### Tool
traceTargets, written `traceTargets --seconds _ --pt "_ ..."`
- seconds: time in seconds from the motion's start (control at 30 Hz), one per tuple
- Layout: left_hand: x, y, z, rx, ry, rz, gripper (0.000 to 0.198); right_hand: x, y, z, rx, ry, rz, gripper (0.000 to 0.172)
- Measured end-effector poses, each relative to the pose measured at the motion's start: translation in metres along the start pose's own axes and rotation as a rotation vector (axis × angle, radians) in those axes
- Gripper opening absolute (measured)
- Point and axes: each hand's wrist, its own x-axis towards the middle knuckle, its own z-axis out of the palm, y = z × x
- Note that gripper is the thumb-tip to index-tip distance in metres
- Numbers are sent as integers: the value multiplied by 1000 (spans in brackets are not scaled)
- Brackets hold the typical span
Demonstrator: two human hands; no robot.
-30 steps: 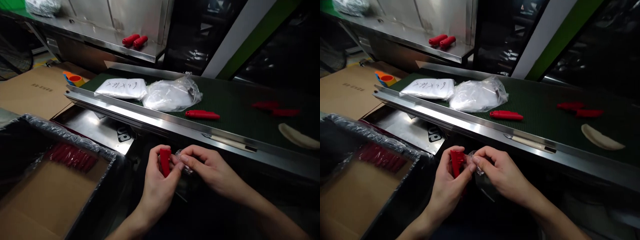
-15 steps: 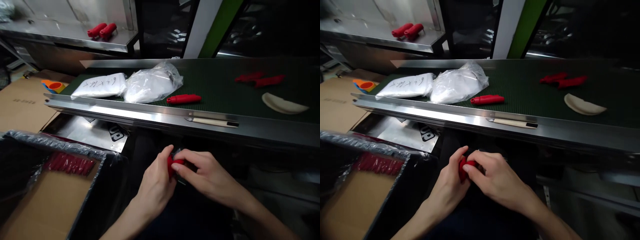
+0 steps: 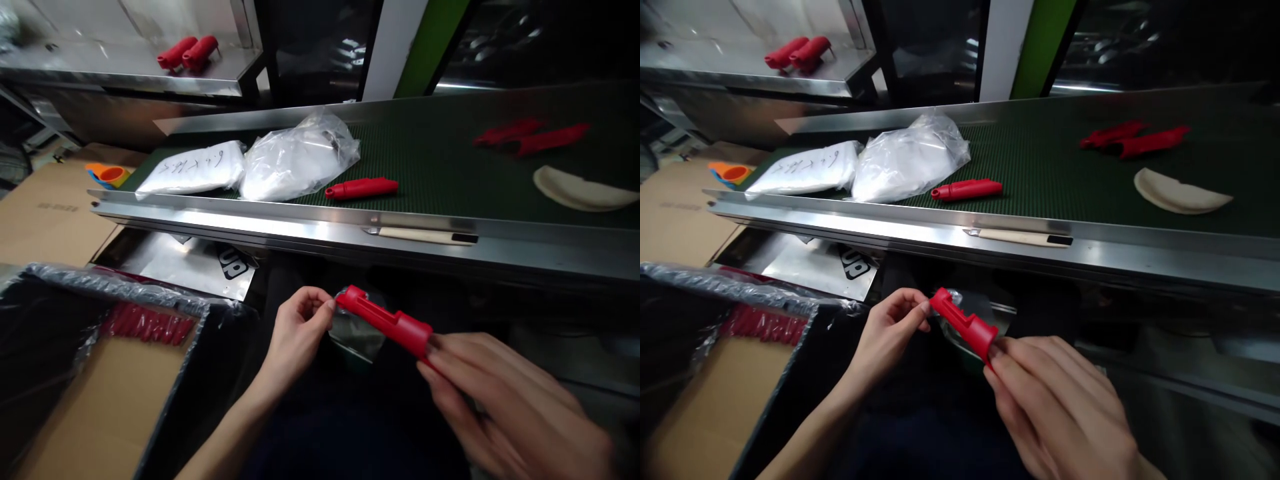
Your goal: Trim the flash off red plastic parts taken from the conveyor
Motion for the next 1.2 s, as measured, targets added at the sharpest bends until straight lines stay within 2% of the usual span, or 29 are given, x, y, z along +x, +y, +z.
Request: traceTargets --seconds 0.13,0.27,0.37,0.53,0.6,0.7,0.8,0.87,1.0,1.1,1.13,1.17,1.2 --pt "-2 0 3 -36 35 -7 20 -3 -1 2 -24 26 -7 19" --pt "-6 2 6 -50 6 31 22 -10 2 13 -84 -35 -67 22" --pt "-5 1 5 -44 -27 92 22 -18 8 22 -90 -67 -144 28" --pt "-5 -8 2 80 -78 257 15 -22 17 33 -156 -131 -272 26" --pt "-10 -14 7 145 -110 343 12 -20 18 38 -151 -118 -225 25" --pt "-24 -23 23 191 -117 424 11 -18 14 48 -113 7 -42 19" --pt "-33 -30 37 203 -95 437 14 -20 8 57 -108 148 125 24" --pt "-31 -30 38 225 -108 465 14 -23 7 61 -78 166 159 29" --pt "-15 -16 21 298 -140 460 12 -25 18 63 -17 -3 140 38" --pt "-10 -8 12 336 -326 453 16 -26 21 61 -17 -143 155 30" --pt "-9 -9 13 338 -404 485 14 -27 20 59 -30 -175 156 23" --pt "-8 -12 16 378 -455 574 10 -28 20 58 -49 -205 157 16" --pt "-4 -16 23 399 -422 662 12 -29 21 56 -66 -232 146 12"
